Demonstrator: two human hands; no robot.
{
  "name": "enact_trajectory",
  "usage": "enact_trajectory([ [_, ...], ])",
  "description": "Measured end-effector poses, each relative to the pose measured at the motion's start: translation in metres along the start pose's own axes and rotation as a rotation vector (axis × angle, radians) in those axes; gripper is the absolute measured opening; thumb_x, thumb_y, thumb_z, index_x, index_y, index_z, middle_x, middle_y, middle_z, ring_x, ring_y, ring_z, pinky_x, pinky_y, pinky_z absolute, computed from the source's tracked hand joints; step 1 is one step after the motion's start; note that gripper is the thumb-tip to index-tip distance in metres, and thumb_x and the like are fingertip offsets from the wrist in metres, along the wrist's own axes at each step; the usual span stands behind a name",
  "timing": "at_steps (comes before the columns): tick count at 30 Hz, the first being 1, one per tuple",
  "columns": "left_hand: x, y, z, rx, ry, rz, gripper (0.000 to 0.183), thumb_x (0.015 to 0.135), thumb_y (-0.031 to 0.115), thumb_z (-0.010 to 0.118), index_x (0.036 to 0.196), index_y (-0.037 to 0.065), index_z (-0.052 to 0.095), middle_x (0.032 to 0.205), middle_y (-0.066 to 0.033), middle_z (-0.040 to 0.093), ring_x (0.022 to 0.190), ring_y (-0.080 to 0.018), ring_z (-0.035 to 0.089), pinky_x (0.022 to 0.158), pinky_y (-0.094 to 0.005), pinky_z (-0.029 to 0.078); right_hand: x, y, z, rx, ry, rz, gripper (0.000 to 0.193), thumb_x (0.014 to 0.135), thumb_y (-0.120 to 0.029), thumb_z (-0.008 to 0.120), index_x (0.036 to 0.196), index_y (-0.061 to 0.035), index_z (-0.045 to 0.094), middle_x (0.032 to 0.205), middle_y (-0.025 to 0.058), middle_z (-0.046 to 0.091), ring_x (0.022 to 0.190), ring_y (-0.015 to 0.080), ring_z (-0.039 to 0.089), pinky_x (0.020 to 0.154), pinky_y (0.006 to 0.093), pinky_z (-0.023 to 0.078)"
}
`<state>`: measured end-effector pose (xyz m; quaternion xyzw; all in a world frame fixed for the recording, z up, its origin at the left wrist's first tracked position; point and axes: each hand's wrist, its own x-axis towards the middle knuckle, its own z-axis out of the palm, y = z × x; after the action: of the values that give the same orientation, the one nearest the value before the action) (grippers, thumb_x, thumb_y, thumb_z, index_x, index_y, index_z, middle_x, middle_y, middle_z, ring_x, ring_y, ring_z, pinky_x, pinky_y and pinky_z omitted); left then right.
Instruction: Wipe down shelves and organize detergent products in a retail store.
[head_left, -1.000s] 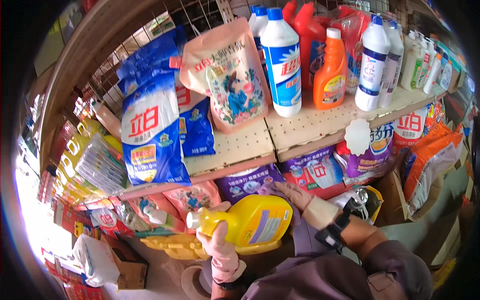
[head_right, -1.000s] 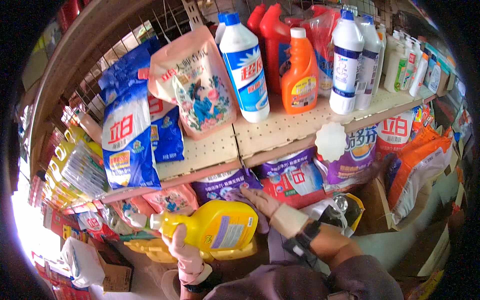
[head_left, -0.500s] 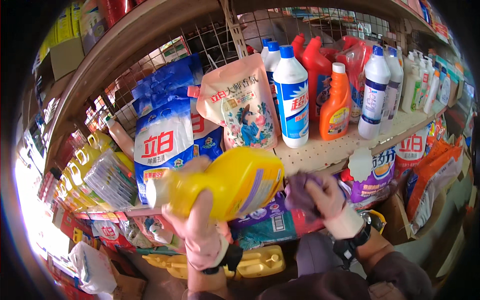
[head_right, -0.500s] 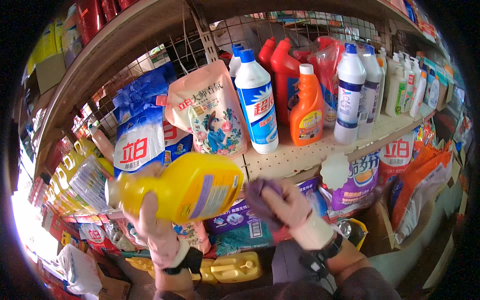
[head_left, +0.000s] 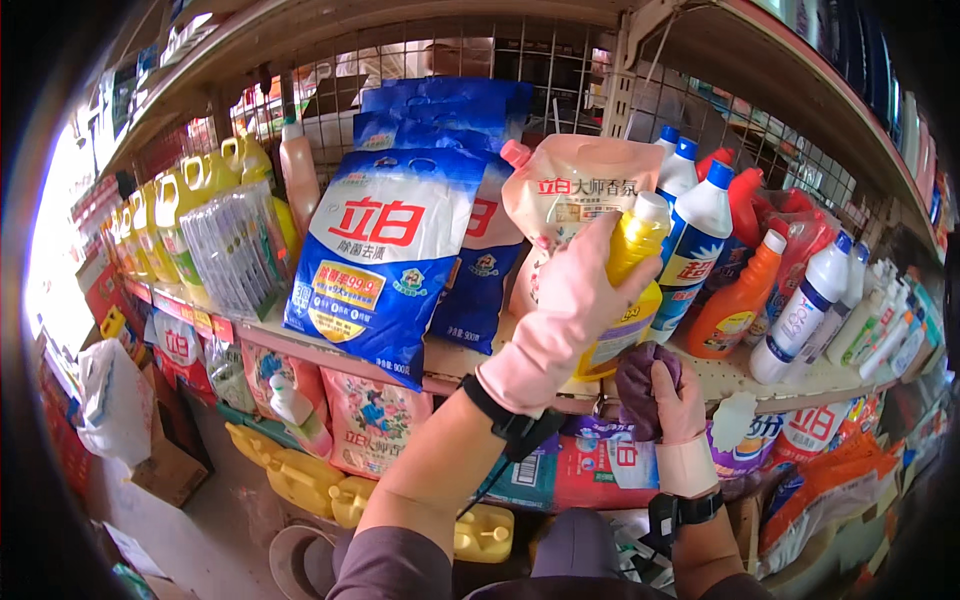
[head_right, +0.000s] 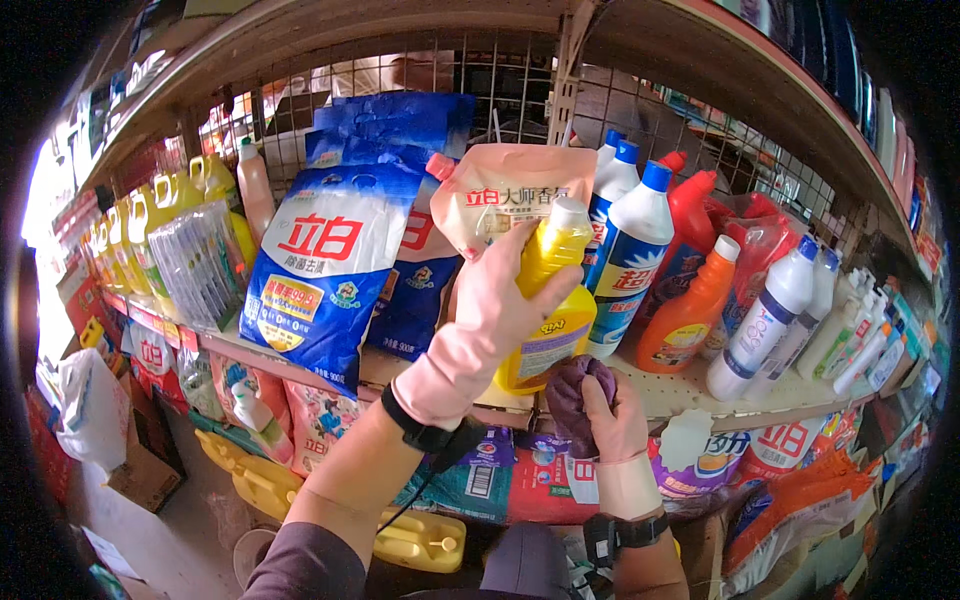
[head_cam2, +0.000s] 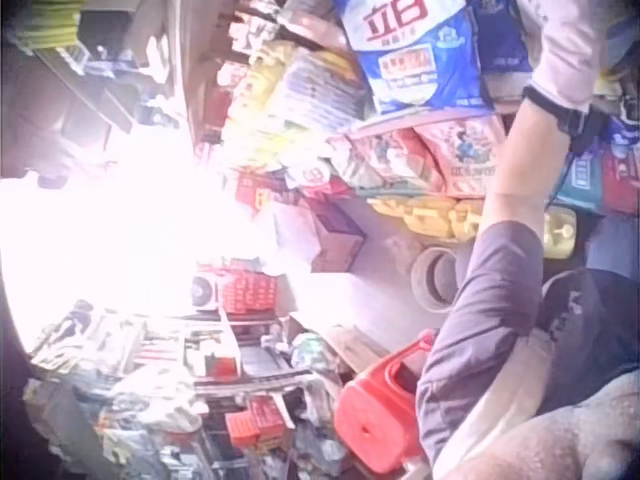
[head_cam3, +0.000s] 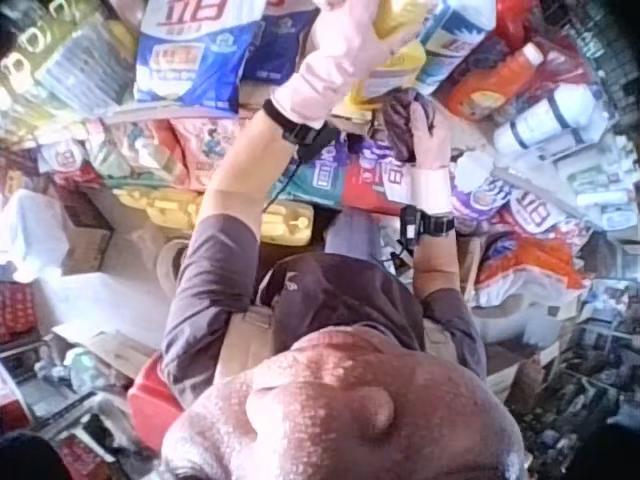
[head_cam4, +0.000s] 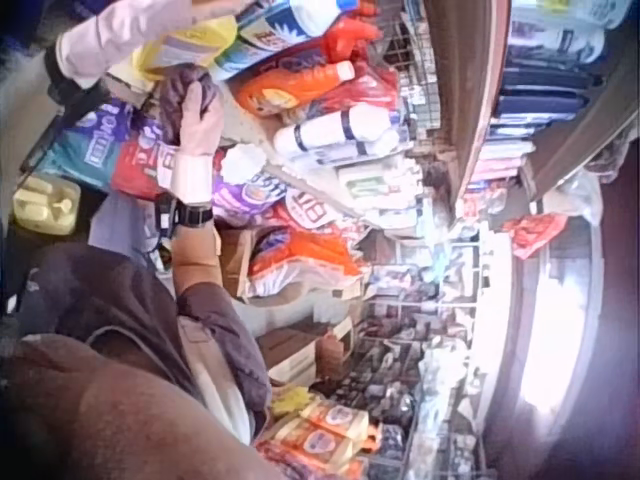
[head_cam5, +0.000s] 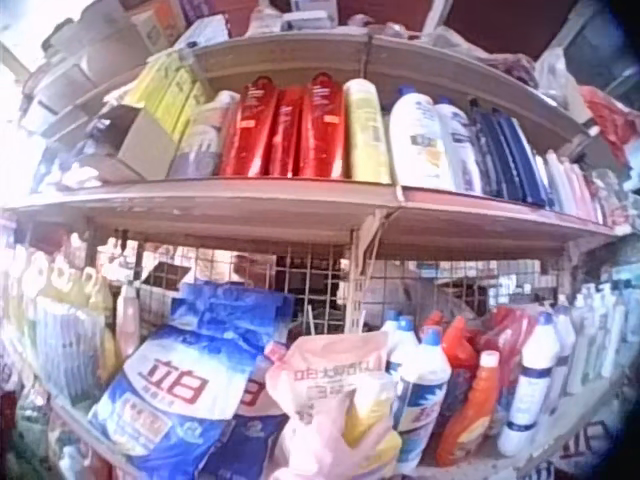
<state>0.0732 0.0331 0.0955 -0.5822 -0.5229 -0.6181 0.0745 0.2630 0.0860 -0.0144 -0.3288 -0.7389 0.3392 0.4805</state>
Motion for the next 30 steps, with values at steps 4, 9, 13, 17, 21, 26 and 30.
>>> enact_trajectory([
  [4, -0.056, -0.002, -0.003, 0.238, 0.217, 0.220, 0.072, 0.069, 0.027, 0.081, 0.127, -0.002, 0.050, 0.133, -0.0250, 0.047, 0.116, -0.0414, 0.052, 0.096, -0.0448, 0.044, 0.000, -0.002, -0.005, 0.027, -0.063, 0.004, 0.031, 0.090, -0.026, 0.061, 0.103, 0.0028, 0.062, 0.090, 0.0099, 0.066, 0.078, 0.0155, 0.061, 0.074, 0.0297, 0.048],
  [9, -0.132, 0.007, -0.010, 0.185, 0.007, 0.346, 0.080, 0.061, 0.040, 0.082, 0.129, 0.007, 0.053, 0.136, -0.0261, 0.043, 0.117, -0.0427, 0.050, 0.100, -0.0481, 0.041, -0.017, -0.019, 0.018, 0.906, -0.071, 0.273, 0.036, 0.098, -0.029, 0.051, 0.115, 0.0026, 0.059, 0.103, 0.0076, 0.065, 0.087, 0.0147, 0.063, 0.082, 0.0300, 0.052],
  [13, -0.147, -0.002, -0.025, -0.069, -0.264, 0.167, 0.069, 0.062, 0.008, 0.079, 0.127, 0.014, 0.057, 0.138, -0.0223, 0.044, 0.112, -0.0352, 0.059, 0.089, -0.0329, 0.051, -0.047, -0.045, 0.021, 0.712, -0.395, 0.041, 0.047, 0.097, -0.037, 0.052, 0.120, 0.0040, 0.057, 0.112, 0.0084, 0.063, 0.095, 0.0164, 0.061, 0.082, 0.0291, 0.048],
  [17, -0.118, -0.018, -0.050, -0.065, 0.044, 0.166, 0.053, 0.067, -0.007, 0.067, 0.118, 0.009, 0.062, 0.119, -0.0193, 0.059, 0.103, -0.0331, 0.063, 0.082, -0.0346, 0.053, -0.018, -0.055, 0.028, 0.420, -0.334, -0.179, 0.042, 0.098, -0.031, 0.050, 0.116, 0.0050, 0.058, 0.105, 0.0096, 0.065, 0.093, 0.0170, 0.062, 0.081, 0.0285, 0.047],
  [21, -0.043, -0.038, -0.066, 0.242, 0.363, 0.273, 0.045, 0.072, 0.000, 0.065, 0.116, 0.010, 0.062, 0.113, -0.0188, 0.060, 0.095, -0.0364, 0.062, 0.080, -0.0380, 0.052, -0.005, -0.021, 0.036, 0.400, -0.115, -0.096, 0.028, 0.098, -0.021, 0.049, 0.102, 0.0029, 0.063, 0.090, 0.0091, 0.068, 0.081, 0.0145, 0.064, 0.073, 0.0268, 0.050],
  [26, 0.026, -0.057, -0.068, 0.914, 0.061, 0.134, 0.030, 0.076, 0.010, 0.062, 0.107, 0.013, 0.061, 0.105, -0.0160, 0.059, 0.087, -0.0369, 0.062, 0.072, -0.0454, 0.052, -0.004, -0.009, 0.035, 0.372, -0.178, -0.021, 0.025, 0.096, -0.022, 0.057, 0.093, 0.0018, 0.063, 0.081, 0.0062, 0.066, 0.073, 0.0111, 0.063, 0.070, 0.0242, 0.051],
  [30, 0.053, -0.050, -0.105, 0.599, 0.573, 0.222, 0.031, 0.076, 0.005, 0.063, 0.106, 0.012, 0.065, 0.102, -0.0141, 0.063, 0.094, -0.0353, 0.061, 0.083, -0.0408, 0.050, -0.005, -0.007, 0.038, 0.444, -0.205, -0.019, 0.021, 0.095, -0.018, 0.057, 0.094, 0.0020, 0.063, 0.084, 0.0055, 0.065, 0.076, 0.0093, 0.061, 0.070, 0.0233, 0.049],
])
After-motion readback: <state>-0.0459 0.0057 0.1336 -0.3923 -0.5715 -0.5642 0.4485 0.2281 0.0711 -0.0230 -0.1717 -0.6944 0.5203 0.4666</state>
